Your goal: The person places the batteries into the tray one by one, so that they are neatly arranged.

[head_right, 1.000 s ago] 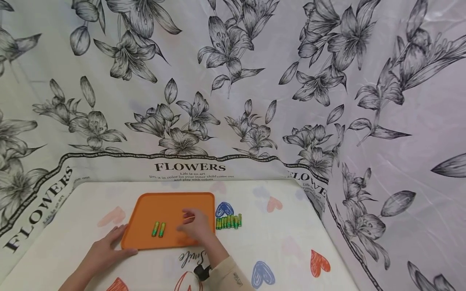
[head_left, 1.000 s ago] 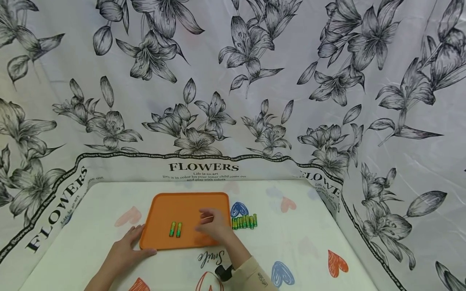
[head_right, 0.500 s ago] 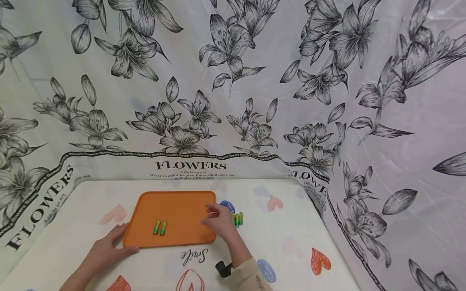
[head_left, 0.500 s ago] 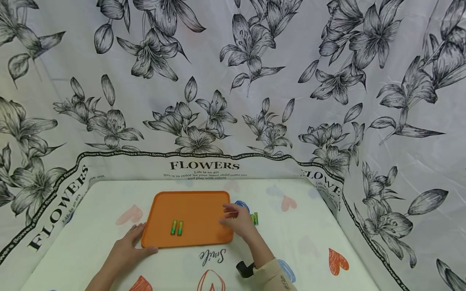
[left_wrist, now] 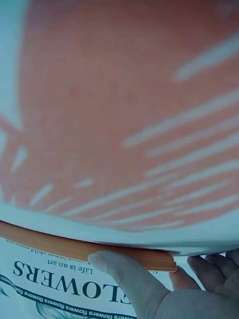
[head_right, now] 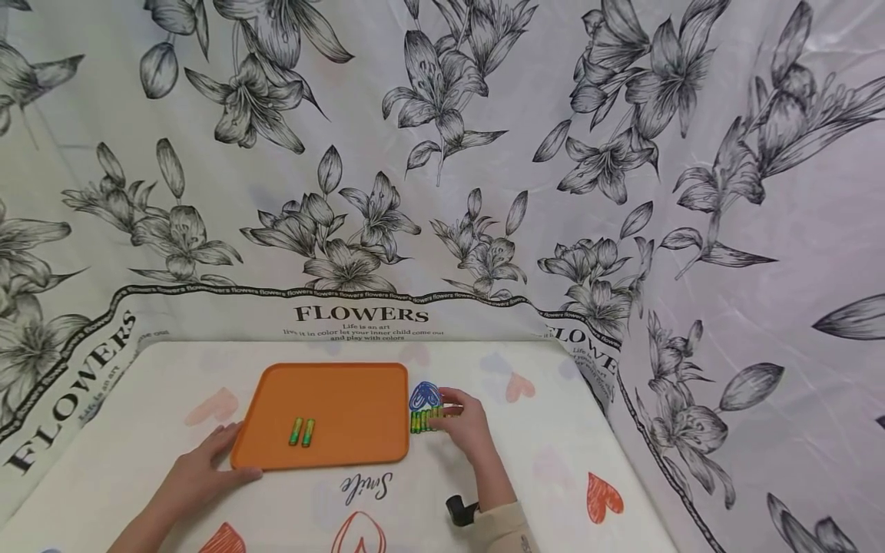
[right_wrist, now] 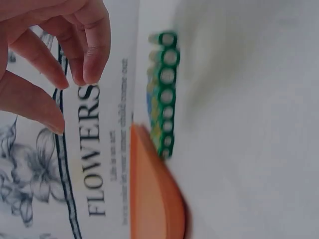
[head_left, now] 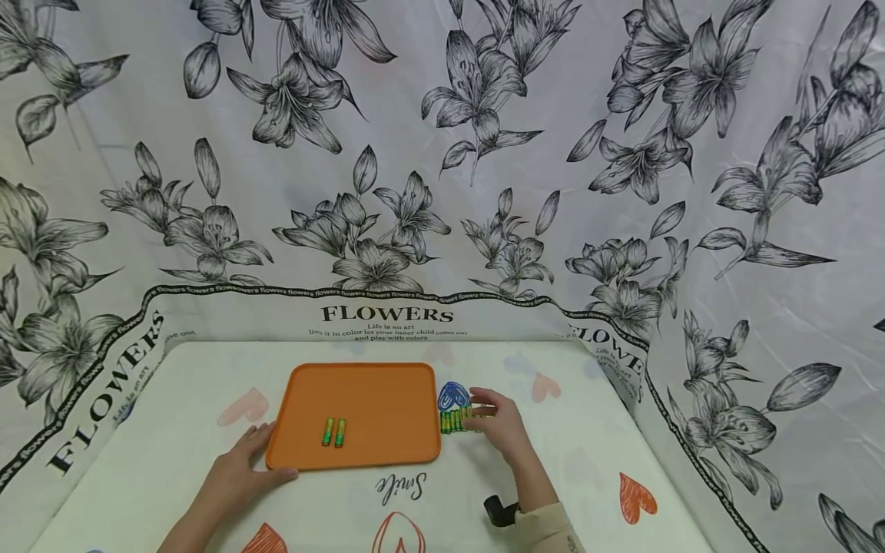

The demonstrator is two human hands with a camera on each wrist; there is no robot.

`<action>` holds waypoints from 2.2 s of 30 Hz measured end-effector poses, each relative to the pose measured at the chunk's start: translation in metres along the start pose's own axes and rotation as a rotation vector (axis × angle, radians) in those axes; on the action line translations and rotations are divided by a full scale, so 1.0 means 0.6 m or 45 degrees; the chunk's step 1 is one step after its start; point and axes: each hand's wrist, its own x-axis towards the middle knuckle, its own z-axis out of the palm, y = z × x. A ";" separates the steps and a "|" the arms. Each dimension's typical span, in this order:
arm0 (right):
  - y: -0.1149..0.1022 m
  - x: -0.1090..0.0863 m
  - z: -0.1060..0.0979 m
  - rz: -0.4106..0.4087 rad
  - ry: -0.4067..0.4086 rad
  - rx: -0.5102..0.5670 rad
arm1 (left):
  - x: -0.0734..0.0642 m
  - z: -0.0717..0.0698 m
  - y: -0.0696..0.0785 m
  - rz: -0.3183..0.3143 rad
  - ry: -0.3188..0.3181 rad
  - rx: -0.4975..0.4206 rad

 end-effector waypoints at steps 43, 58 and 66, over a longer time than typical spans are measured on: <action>0.056 0.017 -0.036 0.075 0.077 -0.152 | -0.002 -0.005 0.008 0.015 0.010 0.004; -0.018 0.015 0.062 -0.003 -0.107 0.084 | -0.002 -0.004 0.010 -0.018 -0.015 -0.008; -0.033 0.018 0.148 -0.002 -0.193 0.081 | 0.000 -0.004 0.006 -0.040 -0.029 -0.003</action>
